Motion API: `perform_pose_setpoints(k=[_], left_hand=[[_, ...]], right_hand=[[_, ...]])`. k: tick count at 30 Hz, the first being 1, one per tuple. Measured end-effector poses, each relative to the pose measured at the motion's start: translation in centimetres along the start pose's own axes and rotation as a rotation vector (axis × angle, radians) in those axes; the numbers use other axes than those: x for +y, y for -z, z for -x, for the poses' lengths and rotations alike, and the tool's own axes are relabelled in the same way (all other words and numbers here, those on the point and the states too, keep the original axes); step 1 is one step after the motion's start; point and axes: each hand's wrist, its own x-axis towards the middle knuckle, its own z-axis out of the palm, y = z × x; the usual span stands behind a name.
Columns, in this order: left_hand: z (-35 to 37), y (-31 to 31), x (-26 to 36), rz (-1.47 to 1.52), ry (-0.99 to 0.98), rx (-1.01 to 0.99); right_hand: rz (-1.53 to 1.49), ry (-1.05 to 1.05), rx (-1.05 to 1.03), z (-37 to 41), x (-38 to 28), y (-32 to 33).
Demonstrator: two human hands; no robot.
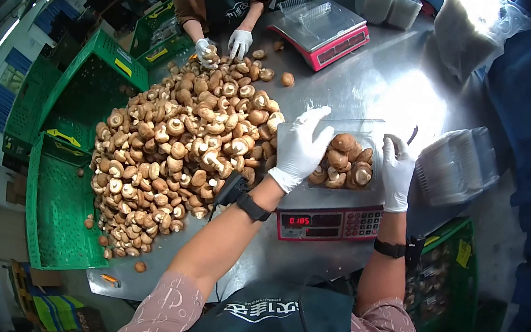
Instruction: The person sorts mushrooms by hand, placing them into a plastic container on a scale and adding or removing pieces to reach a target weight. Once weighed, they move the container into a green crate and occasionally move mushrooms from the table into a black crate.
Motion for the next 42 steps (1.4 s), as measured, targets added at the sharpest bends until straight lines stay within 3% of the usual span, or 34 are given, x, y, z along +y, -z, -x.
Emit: perform_pose_setpoints(k=[2,3,4,7,9,10,14,16,18,20,22,23,25,26,27,29,32,33,35,36,37,40,42], left_hand=[[-0.8,-0.5,1.2,-0.293,-0.160,-0.243],[-0.9,-0.6,1.9,-0.457,-0.136,-0.383],[-0.5,-1.0,1.7,-0.558,-0.246,-0.368],[-0.2,-1.4,2.6,-0.553,-0.260,-0.383],[0.7,-1.2,3.4,-0.065,-0.140,-0.093],[1.0,-0.2,4.1,-0.094,-0.175,-0.027],[4.8,5.4,3.0,0.841,0.641,0.021],[8.0,8.8,0.4,1.196,0.971,0.160],[11.1,11.8,-0.5,1.343,0.959,0.179],[15.0,15.1,-0.7,1.333,1.031,0.331],[18.5,17.8,1.2,1.247,1.018,0.564],[21.0,19.3,1.0,1.241,0.990,0.619],[26.7,22.1,1.3,1.226,0.936,0.749],[29.6,23.2,2.1,0.951,0.910,0.830],[32.5,24.1,2.7,0.678,0.893,0.889],[39.0,26.2,3.4,0.261,0.947,1.055],[53.2,29.4,1.3,-0.414,0.956,1.136],[57.0,30.2,1.4,-0.475,0.959,1.166],[63.5,31.1,1.6,-0.826,1.235,0.995],[64.2,31.1,2.0,-0.999,1.354,0.922],[64.5,31.2,1.8,-0.989,1.360,0.925],[61.1,31.7,0.6,-1.177,0.893,0.787],[53.8,31.7,1.4,-0.973,0.892,0.759]], right_hand=[[0.007,-0.010,0.002,-1.0,0.2,-0.9],[0.027,0.004,0.023,-1.3,0.1,-1.2],[0.047,0.017,0.045,-1.5,0.0,-1.5],[0.012,0.010,0.060,-2.0,0.1,-2.2],[0.021,-0.014,0.049,-2.3,0.5,-2.2],[0.028,-0.040,0.029,-2.3,0.9,-2.4],[0.052,-0.002,-0.075,-3.3,3.7,-2.4],[-0.078,-0.072,-0.137,-3.9,4.4,-2.6],[-0.125,-0.062,-0.117,-4.3,6.0,-2.7],[-0.065,0.040,-0.126,-4.2,6.1,-1.9],[0.032,0.016,-0.069,-4.6,7.2,-0.6],[-0.015,-0.024,0.010,-3.0,4.3,-0.4],[-0.068,-0.037,0.060,-3.3,5.5,1.2],[0.030,-0.008,0.088,-2.3,4.5,2.0],[0.043,0.221,0.111,-1.2,4.1,2.6],[0.048,0.176,0.158,1.4,1.3,2.9],[0.041,0.157,0.120,4.5,-1.5,2.9],[0.049,0.168,0.112,5.0,-1.6,2.8],[0.005,0.198,0.063,6.1,-1.8,2.4],[0.009,0.206,0.058,6.8,-2.7,2.0],[0.057,0.232,0.044,7.4,-3.7,1.5],[0.109,0.295,0.033,8.5,-5.1,0.2],[0.071,0.247,0.016,9.6,-6.6,-1.1]])
